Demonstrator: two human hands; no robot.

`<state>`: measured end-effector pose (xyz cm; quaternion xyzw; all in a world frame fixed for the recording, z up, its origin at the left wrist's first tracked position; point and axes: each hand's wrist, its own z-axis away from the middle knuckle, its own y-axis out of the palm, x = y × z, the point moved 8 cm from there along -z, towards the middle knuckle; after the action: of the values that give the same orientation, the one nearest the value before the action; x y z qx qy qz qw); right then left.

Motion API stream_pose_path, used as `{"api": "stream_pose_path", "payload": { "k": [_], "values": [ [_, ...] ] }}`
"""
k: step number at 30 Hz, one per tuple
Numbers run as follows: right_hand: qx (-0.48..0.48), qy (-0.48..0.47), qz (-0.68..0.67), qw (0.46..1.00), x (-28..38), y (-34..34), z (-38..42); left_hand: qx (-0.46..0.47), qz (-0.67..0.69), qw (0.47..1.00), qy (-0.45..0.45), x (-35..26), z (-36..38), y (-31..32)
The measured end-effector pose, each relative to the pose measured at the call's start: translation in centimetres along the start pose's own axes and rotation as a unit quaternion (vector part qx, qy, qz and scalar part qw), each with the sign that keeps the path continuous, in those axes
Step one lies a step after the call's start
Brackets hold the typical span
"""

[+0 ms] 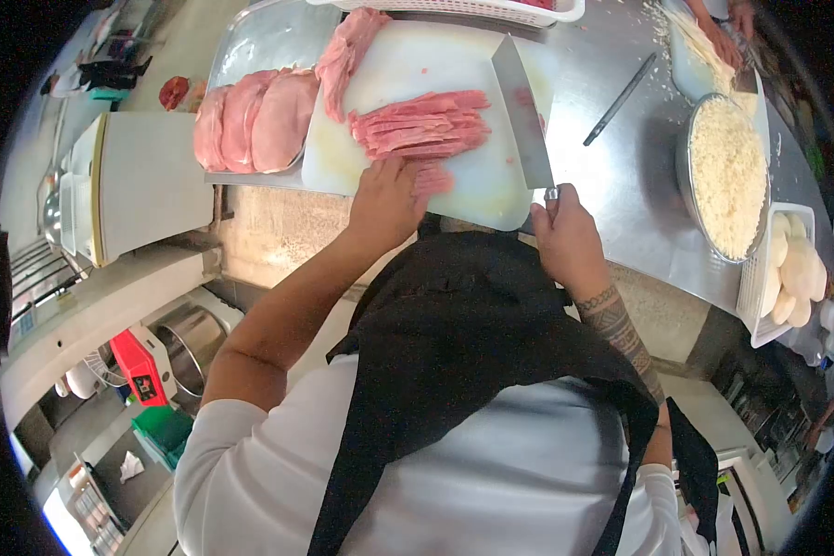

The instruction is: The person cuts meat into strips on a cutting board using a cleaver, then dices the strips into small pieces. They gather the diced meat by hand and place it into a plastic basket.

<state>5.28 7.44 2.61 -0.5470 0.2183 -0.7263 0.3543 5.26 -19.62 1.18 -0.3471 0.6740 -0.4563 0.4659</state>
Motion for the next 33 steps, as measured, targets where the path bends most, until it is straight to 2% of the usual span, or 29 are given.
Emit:
{"api": "stream_pose_path", "payload": {
  "k": [3,12,15,18,21,24,27,30,33],
  "values": [
    [0.003,-0.006,-0.002,1.000,0.1,-0.1,-0.4,0.049,-0.038,0.998,-0.004,-0.3,-0.5,0.6],
    [0.018,0.001,-0.013,1.000,0.2,-0.2,-0.5,0.065,-0.046,0.996,0.049,-1.0,-1.5,0.1],
    [0.021,0.012,-0.021,0.999,-0.1,-0.1,-0.4,0.043,-0.031,0.995,0.081,-2.1,-2.1,-2.1],
    [0.022,0.013,-0.014,1.000,0.1,0.0,-0.5,-0.015,-0.024,0.997,0.068,-2.1,-5.0,-5.7],
    [0.019,0.014,-0.003,1.000,0.3,0.1,-0.4,-0.018,0.015,0.999,0.035,1.9,-9.7,-6.4],
    [0.020,0.024,-0.005,1.000,0.4,0.1,-0.3,0.006,0.061,0.998,0.019,5.6,-14.0,-6.1],
    [0.016,0.028,0.004,0.999,0.5,0.2,-0.4,0.097,0.055,0.994,0.005,7.8,-17.2,-3.8],
    [0.013,0.033,0.007,0.999,0.9,0.3,-0.2,0.226,0.054,0.973,-0.004,9.4,-18.1,1.4],
    [0.012,0.035,0.008,0.999,1.4,0.1,0.0,0.234,-0.033,0.969,0.072,8.6,-17.8,2.8]
  ]
}}
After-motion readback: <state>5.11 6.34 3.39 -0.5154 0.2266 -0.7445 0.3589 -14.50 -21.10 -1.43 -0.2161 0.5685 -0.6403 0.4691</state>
